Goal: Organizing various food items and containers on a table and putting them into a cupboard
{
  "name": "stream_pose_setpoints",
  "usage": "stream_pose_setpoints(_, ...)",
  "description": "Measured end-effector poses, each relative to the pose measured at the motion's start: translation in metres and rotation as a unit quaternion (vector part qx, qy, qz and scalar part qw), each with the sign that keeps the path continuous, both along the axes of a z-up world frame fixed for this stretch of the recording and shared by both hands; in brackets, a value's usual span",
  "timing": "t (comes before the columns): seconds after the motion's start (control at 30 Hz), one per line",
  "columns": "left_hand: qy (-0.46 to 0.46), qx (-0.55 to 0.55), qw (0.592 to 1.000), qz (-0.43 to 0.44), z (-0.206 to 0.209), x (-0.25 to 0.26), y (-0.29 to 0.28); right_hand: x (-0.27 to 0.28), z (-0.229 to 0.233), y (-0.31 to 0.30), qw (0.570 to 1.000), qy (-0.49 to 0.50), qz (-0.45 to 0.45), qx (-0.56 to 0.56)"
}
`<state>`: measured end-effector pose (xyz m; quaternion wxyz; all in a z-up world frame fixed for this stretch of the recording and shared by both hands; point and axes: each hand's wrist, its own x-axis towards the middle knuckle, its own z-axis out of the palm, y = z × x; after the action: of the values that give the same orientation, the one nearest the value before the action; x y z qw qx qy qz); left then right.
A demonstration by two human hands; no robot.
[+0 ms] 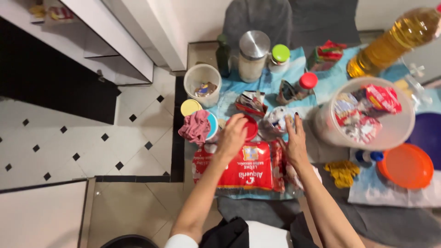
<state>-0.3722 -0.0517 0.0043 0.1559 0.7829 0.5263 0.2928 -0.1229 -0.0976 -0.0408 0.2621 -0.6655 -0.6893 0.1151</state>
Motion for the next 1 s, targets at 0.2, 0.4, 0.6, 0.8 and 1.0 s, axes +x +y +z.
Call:
stream_pose_setpoints(0.2, -0.007, -0.106, 0.994, -0.023, 0.004, -0.072, -0.074, 0.002, -0.044, -0.083, 0.996, 0.09, 0.003, -0.002)
stream_pose_setpoints(0.4, 0.142, -0.233, 0.962, 0.017, -0.008, -0.064, -0.144, -0.066, -0.071, -0.128, 0.986, 0.048, 0.158, 0.014)
stream_pose_setpoints(0.6, 0.219, -0.261, 0.94, 0.032, -0.006, -0.043, -0.173, -0.068, -0.063, -0.145, 0.97, -0.107, 0.192, -0.102)
stream_pose_setpoints(0.8, 0.251, -0.226, 0.94, 0.04, -0.05, -0.048, -0.175, -0.06, -0.094, -0.139, 0.972, -0.116, 0.202, -0.042)
stream_pose_setpoints(1.0, 0.264, -0.246, 0.931, 0.05, -0.074, -0.049, -0.167, 0.044, -0.038, -0.142, 0.987, -0.15, 0.048, -0.025)
